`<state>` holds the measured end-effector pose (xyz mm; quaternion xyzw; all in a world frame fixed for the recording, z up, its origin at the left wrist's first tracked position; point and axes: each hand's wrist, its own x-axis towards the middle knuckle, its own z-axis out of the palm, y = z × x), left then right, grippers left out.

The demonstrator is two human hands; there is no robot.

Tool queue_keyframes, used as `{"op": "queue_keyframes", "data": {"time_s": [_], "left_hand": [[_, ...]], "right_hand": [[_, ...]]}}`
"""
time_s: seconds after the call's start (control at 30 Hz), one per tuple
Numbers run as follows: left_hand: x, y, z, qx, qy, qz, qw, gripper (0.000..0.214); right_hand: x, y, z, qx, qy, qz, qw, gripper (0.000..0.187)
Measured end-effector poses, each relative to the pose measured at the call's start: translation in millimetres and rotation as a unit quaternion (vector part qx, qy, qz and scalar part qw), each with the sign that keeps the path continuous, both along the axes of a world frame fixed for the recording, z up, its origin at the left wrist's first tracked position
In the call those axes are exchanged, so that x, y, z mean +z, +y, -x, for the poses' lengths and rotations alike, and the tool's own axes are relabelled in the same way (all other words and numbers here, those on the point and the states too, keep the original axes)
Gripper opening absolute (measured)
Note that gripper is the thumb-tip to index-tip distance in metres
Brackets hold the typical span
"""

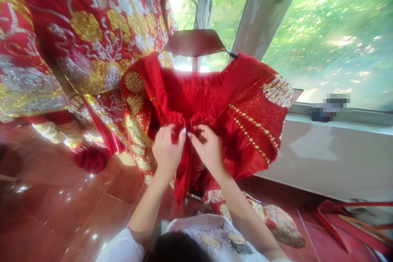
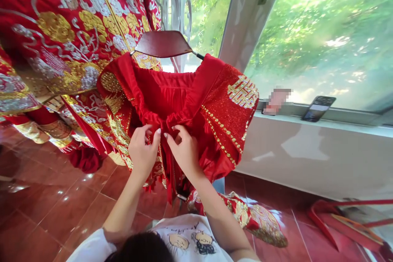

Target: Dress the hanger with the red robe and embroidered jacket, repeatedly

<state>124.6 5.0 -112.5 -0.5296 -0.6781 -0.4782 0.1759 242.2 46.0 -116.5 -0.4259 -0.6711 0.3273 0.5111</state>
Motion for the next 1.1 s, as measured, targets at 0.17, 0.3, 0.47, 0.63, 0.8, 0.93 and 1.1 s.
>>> {"op": "queue_keyframes", "data": {"time_s": [0.17,0.3,0.47,0.63,0.8,0.93,1.1], "left_hand": [[8.2,14.7,-5.4,-0.007,0.029,0.095,0.995,0.022],[7.1,13.2,-9.6,-0.006,0.019,0.076,0.997,0.027],[14.3,18.4,-9.4,0.0,0.017,0.108,0.994,0.026],[0.8,6.3,-10.9,-0.033,-0.05,0.183,0.981,0.023],[-42.7,-24.7,-7.5,-0.145,-0.168,0.276,0.935,0.022],[-57.8,-45.2,-1.0,-0.172,-0.216,0.261,0.925,0.023],[-57.1,-45.8,1.3,-0.267,-0.313,0.25,0.877,0.019]], "right_hand": [[-2.1,-1.8,-1.8,0.044,0.005,-0.006,0.999,0.02],[-5.9,-7.7,-4.8,0.079,0.01,0.017,0.997,0.023],[-14.0,-14.7,-2.0,0.115,0.015,0.033,0.993,0.025],[-20.5,-15.8,-5.4,0.116,0.013,0.053,0.992,0.023],[-26.6,-10.0,-12.5,0.093,0.037,0.077,0.992,0.017],[-31.9,-7.5,-9.3,0.113,0.072,0.126,0.983,0.017],[-19.2,-19.8,7.1,0.202,0.17,0.214,0.94,0.019]]}}
